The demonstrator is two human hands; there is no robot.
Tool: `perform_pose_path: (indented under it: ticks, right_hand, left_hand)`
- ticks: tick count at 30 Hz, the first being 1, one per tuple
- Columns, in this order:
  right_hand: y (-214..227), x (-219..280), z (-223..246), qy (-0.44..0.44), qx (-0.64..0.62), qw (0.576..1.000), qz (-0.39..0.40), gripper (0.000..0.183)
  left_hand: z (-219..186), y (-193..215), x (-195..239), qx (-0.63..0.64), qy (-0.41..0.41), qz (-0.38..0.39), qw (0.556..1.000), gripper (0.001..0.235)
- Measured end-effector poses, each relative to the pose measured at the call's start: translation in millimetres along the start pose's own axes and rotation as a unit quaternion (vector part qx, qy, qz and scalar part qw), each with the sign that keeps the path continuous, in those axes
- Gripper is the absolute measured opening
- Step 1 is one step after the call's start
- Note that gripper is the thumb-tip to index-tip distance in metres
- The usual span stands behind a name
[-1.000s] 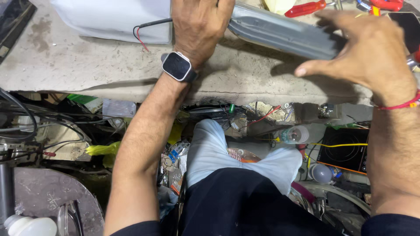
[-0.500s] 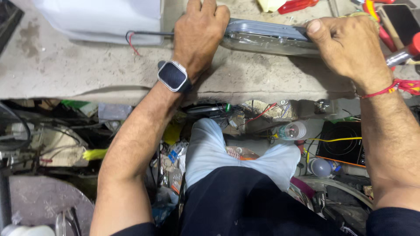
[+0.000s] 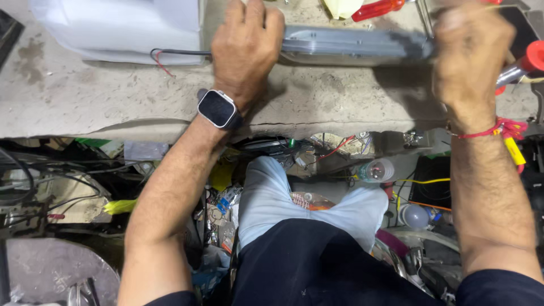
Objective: The person uses a screwdriver to remove screws from a rectangular LED light fixture, then uses pliers to cut wires inside the fixture. The person flips the fixture over and continues to remove screws and separate the cover.
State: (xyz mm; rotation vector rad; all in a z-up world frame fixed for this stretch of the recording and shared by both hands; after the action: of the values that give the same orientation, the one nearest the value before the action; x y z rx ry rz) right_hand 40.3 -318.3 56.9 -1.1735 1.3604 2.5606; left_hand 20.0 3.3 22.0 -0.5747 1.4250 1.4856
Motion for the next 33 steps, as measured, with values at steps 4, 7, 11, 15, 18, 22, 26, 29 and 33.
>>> perform_pose_path:
  ticks: [4,7,11,15,18,22,26,29,33]
  right_hand:
    - [3.0,12.2,-15.5,0.016,-0.026,0.997,-0.069,0.071]
    - [4.4,15.2,-15.3,0.021,-0.039,0.995,-0.092,0.073]
    - [-0.5,18.8,-11.9,0.035,-0.103,0.988,-0.106,0.072]
    - [-3.0,32.5,-18.5,0.039,-0.156,0.973,-0.165,0.074]
    - [-12.5,32.5,-22.5,-0.01,-0.106,0.983,-0.152,0.078]
    - [-28.5,36.6,-28.1,-0.114,-0.142,0.982,-0.044,0.079]
    - [-32.4,37.0,-20.2,-0.029,-0.139,0.989,-0.049,0.071]
    - [-32.8,37.3,-21.1,-0.106,-0.163,0.98,-0.033,0.067]
    - [-30.1,39.6,-12.2,-0.082,-0.144,0.984,-0.06,0.057]
  left_hand:
    - [2.1,-5.5,6.5,0.0,0.003,-0.018,1.0,0.016]
    - [-3.2,-10.1,5.3,0.003,-0.02,0.047,0.999,0.011]
    - [-1.4,-4.9,-3.1,-0.044,-0.029,-0.017,0.998,0.008]
    - [12.4,-7.1,-3.2,-0.013,-0.016,-0.047,0.999,0.009]
    - [15.7,-14.1,5.2,0.021,-0.01,0.047,0.999,0.007]
    - [14.6,-20.7,12.0,0.032,-0.002,0.139,0.99,0.013]
    - [17.3,-16.9,13.6,0.051,0.005,0.131,0.99,0.02]
    - [19.3,-15.8,4.8,0.067,0.006,0.186,0.98,0.017]
    - [21.3,-11.2,-1.2,0.05,-0.008,0.241,0.969,0.031]
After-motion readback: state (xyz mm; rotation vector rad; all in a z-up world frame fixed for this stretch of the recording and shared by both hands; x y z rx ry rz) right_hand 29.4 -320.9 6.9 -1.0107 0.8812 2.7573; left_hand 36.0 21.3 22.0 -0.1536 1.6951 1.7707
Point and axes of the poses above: each hand's wrist, its own x-axis away from the middle knuckle, its own y-axis out of the back of the hand, z = x × y, the point moved 3 cm from there along -x, towards the middle knuckle, and after that the axes turned 2 degrees about x, right-handed, at the moved point
